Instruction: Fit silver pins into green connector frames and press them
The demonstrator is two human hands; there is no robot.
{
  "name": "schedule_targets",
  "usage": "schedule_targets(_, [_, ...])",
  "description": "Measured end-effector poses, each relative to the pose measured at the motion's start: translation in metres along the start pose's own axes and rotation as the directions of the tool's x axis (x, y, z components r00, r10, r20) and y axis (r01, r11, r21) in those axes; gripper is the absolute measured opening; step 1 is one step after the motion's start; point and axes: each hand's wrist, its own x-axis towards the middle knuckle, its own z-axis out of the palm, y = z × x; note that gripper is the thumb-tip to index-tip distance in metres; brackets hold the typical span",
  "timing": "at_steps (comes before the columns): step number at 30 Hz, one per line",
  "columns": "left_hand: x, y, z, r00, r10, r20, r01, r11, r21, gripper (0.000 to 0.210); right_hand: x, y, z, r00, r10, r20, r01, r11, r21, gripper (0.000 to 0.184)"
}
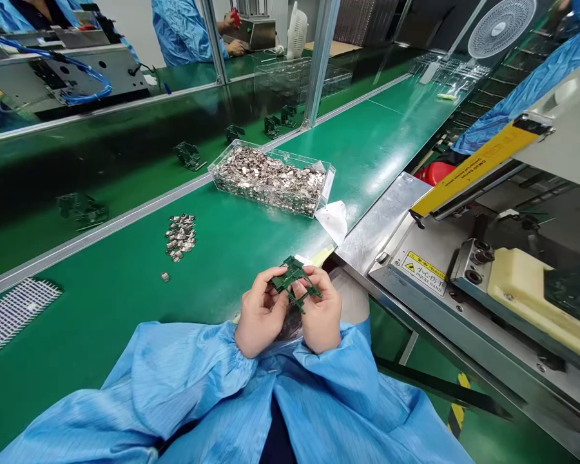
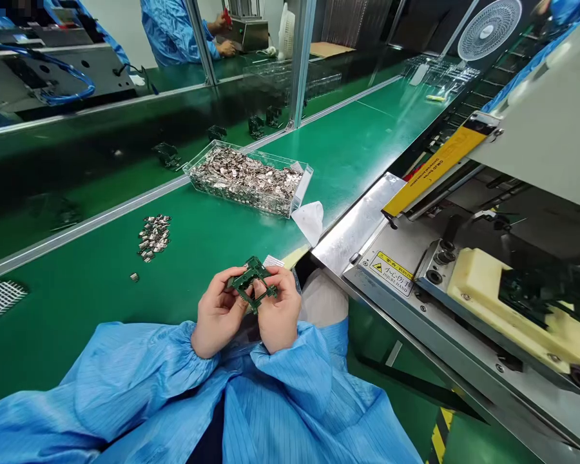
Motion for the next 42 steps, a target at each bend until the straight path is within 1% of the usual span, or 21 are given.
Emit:
schedule_targets(3, [0.001,0.001,-0.001,1.000,-0.018,0.019,0.018,1.000,-0.013,0.030,0.001,0.000,-0.002,0.999,0.041,-0.002,-0.041,0.995,0.094,0.019])
schedule_targets(6, [0.004,0.006,-0.005,0.997,-0.047,0.057,0.049,0.998,-0.028,0.031,0.002,-0.004,-0.016,0.988,0.079,0.131,-0.090,0.992,0.083,0.020])
schedule_targets(8, [0.007,0.013,-0.008,0.992,-0.071,0.100,0.072,0.997,-0.005,0.032,0.004,-0.011,-0.034,0.967,0.052,0.248,-0.055,0.998,0.008,0.039])
schedule_targets(10, [0.011,0.026,-0.009,0.966,-0.121,0.229,0.108,0.992,0.069,0.032,0.007,-0.021,-0.055,0.928,-0.033,0.371,0.065,0.995,-0.073,0.064])
schedule_targets(13, [0.023,0.053,-0.004,0.834,-0.201,0.514,0.100,0.971,0.218,0.031,0.009,-0.044,-0.092,0.834,-0.181,0.522,0.294,0.945,-0.142,0.072])
schedule_targets(16, [0.048,0.081,0.018,0.589,-0.211,0.780,0.044,0.972,0.229,0.041,0.002,-0.068,-0.138,0.822,-0.249,0.513,0.390,0.901,-0.188,0.066])
schedule_targets(18, [0.069,0.094,0.048,0.432,-0.152,0.889,-0.011,0.985,0.173,0.048,-0.007,-0.080,-0.176,0.893,-0.256,0.369,0.364,0.894,-0.260,0.066])
schedule_targets(19, [0.079,0.099,0.068,0.406,-0.094,0.909,-0.059,0.990,0.128,0.048,-0.012,-0.084,-0.196,0.930,-0.283,0.233,0.348,0.882,-0.318,0.066])
schedule_targets(20, [0.088,0.103,0.091,0.412,-0.018,0.911,-0.125,0.989,0.076,0.046,-0.017,-0.088,-0.217,0.931,-0.364,0.034,0.348,0.855,-0.385,0.066])
schedule_targets(21, [0.094,0.106,0.117,0.434,0.071,0.898,-0.207,0.978,0.022,0.044,-0.022,-0.091,-0.237,0.861,-0.474,-0.186,0.348,0.814,-0.465,0.065])
schedule_targets(23, [0.103,0.111,0.172,0.446,0.252,0.859,-0.382,0.921,-0.071,0.046,-0.026,-0.096,-0.275,0.556,-0.644,-0.525,0.302,0.745,-0.595,0.063])
schedule_targets(24, [0.105,0.113,0.199,0.429,0.311,0.848,-0.450,0.888,-0.099,0.050,-0.026,-0.099,-0.290,0.453,-0.658,-0.601,0.250,0.741,-0.623,0.062])
schedule_targets(25, [0.106,0.115,0.225,0.416,0.341,0.843,-0.490,0.865,-0.108,0.055,-0.026,-0.102,-0.303,0.402,-0.648,-0.647,0.204,0.752,-0.627,0.061])
schedule_targets(26, [0.106,0.118,0.249,0.410,0.341,0.846,-0.508,0.856,-0.099,0.063,-0.025,-0.106,-0.313,0.409,-0.623,-0.667,0.159,0.768,-0.620,0.061])
schedule_targets(29, [0.104,0.123,0.298,0.377,0.217,0.901,-0.472,0.881,-0.015,0.079,-0.020,-0.119,-0.330,0.518,-0.553,-0.653,0.074,0.789,-0.610,0.066])
schedule_targets(31, [0.104,0.125,0.313,0.365,0.125,0.923,-0.410,0.911,0.039,0.082,-0.013,-0.127,-0.336,0.574,-0.532,-0.622,0.039,0.777,-0.628,0.069])
schedule_targets(33, [0.108,0.125,0.313,0.427,0.103,0.898,-0.326,0.944,0.047,0.083,-0.001,-0.133,-0.340,0.627,-0.521,-0.579,0.035,0.761,-0.647,0.073])
schedule_targets(35, [0.115,0.126,0.300,0.534,0.134,0.835,-0.240,0.971,-0.002,0.085,0.016,-0.137,-0.345,0.691,-0.518,-0.504,0.060,0.736,-0.674,0.076])
schedule_targets(37, [0.124,0.126,0.276,0.606,0.160,0.779,-0.169,0.983,-0.071,0.080,0.033,-0.141,-0.349,0.772,-0.498,-0.396,0.070,0.686,-0.725,0.076])
schedule_targets(39, [0.133,0.126,0.242,0.609,0.146,0.780,-0.128,0.988,-0.085,0.070,0.048,-0.145,-0.351,0.873,-0.404,-0.273,0.038,0.615,-0.787,0.073])
schedule_targets(42, [0.138,0.115,0.181,0.549,0.044,0.835,-0.107,0.994,0.018,0.055,0.065,-0.151,-0.350,0.975,-0.191,-0.110,0.018,0.567,-0.823,0.068])
